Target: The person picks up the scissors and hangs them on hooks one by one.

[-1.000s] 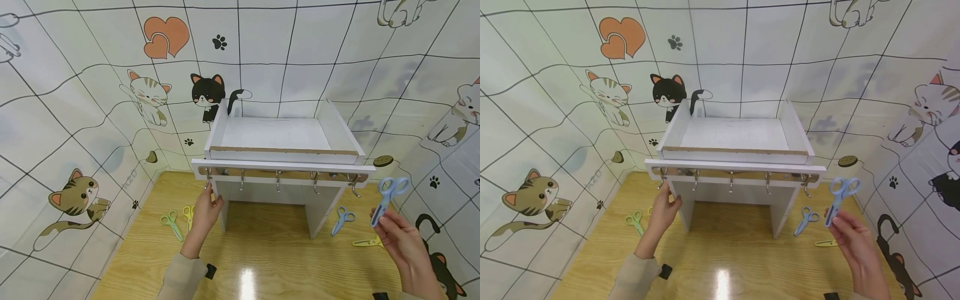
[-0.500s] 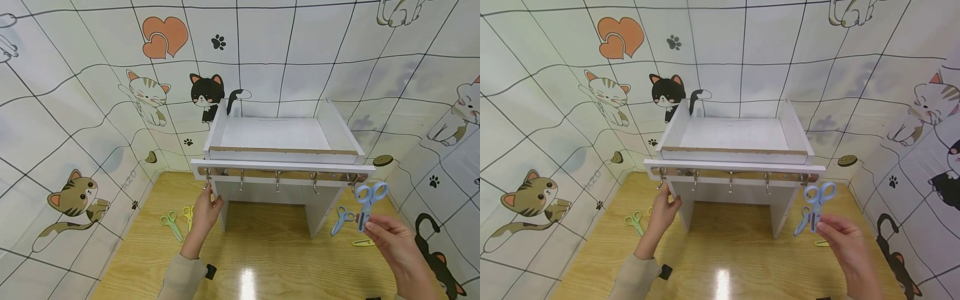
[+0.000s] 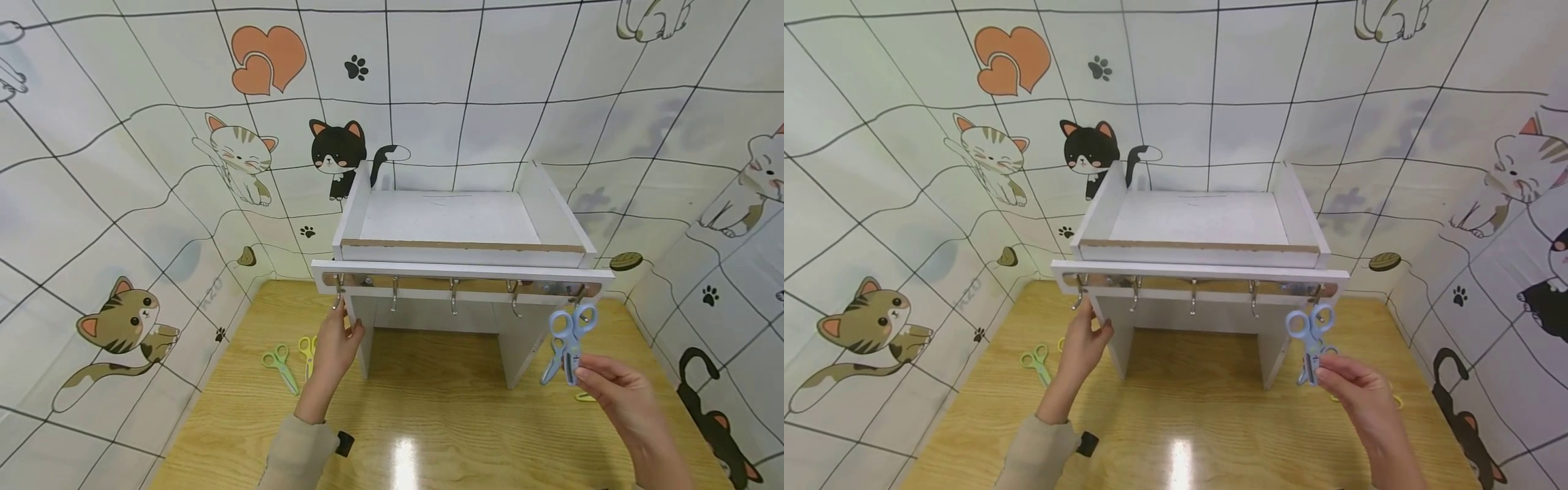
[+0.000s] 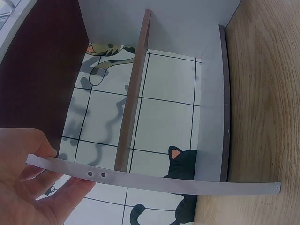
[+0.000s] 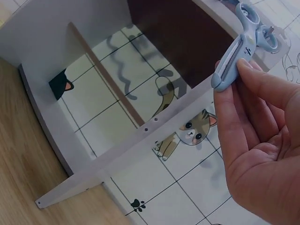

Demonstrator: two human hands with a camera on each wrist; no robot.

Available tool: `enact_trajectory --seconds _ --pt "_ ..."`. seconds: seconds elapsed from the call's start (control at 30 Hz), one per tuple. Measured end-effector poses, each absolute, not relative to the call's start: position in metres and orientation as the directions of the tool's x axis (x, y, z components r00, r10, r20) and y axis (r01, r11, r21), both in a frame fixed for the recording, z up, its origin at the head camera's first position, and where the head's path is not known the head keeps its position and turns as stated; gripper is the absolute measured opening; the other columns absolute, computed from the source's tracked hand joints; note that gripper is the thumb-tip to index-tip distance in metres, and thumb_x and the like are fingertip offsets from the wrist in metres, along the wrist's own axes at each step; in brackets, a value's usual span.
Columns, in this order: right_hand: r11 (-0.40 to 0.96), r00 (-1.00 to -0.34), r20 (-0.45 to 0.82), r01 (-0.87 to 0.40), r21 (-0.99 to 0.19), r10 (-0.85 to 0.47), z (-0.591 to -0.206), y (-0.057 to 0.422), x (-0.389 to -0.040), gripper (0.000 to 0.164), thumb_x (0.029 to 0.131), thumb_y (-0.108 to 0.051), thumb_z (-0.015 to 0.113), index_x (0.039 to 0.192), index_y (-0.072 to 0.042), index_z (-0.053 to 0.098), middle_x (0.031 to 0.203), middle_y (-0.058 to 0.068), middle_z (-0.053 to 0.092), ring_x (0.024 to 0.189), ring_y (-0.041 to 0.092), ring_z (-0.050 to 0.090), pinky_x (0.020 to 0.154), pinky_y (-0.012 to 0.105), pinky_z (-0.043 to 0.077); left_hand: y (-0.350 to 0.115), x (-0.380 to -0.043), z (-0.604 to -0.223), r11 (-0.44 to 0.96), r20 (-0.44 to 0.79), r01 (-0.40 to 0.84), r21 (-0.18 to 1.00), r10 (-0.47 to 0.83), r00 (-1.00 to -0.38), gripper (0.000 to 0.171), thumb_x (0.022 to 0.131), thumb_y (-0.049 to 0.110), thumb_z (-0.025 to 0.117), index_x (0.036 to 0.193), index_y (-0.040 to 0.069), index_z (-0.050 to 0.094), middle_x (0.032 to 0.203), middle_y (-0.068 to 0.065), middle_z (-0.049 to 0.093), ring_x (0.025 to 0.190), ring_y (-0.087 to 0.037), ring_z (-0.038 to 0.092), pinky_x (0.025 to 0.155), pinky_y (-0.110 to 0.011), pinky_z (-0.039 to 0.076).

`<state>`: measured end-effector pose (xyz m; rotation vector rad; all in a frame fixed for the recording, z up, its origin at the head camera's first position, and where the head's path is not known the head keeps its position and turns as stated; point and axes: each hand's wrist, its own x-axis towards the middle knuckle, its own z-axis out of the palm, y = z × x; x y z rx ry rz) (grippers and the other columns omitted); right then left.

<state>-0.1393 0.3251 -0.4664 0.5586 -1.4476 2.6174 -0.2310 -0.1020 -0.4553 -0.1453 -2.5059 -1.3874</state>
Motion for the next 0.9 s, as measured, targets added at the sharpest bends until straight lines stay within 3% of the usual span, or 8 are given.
enact_trajectory --seconds 0.5,0.73,0.9 --pt "-0.551 -0.941 0.335 -0.257 -0.794 -0.042 -0.481 0.316 -0.145 0.041 0.096 0.020 0.042 0.113 -0.001 0.074 0.107 0.006 0.077 0.096 0.015 0.075 0.082 0.021 0.062 -0.102 -0.231 -0.457 0.536 0.300 0.236 0.811 -0.035 -0.953 0.063 0.090 0.000 0.057 0.150 -0.005 0.037 0.141 -0.031 0.050 0.126 -0.047 0.056 0.086 -0.045 0.062" --pt "-0.610 -0.975 0.208 -0.115 -0.784 -0.082 -0.493 0.332 -0.146 0.041 0.103 0.008 0.034 0.111 0.000 0.073 0.114 0.007 0.075 0.103 0.020 0.074 0.090 0.028 0.062 -0.102 -0.230 -0.455 0.527 0.276 0.213 0.823 -0.044 -0.960 0.064 0.092 0.001 0.056 0.152 -0.003 0.034 0.141 -0.032 0.049 0.128 -0.047 0.054 0.089 -0.050 0.061" --pt "-0.642 -0.981 0.138 -0.021 -0.766 -0.133 -0.502 0.348 -0.147 0.045 0.107 -0.003 0.028 0.119 -0.002 0.071 0.121 0.008 0.073 0.111 0.020 0.071 0.094 0.029 0.060 -0.102 -0.230 -0.455 0.531 0.264 0.200 0.823 -0.047 -0.963 0.065 0.092 0.001 0.056 0.152 -0.007 0.031 0.146 -0.033 0.044 0.129 -0.048 0.053 0.090 -0.051 0.060"
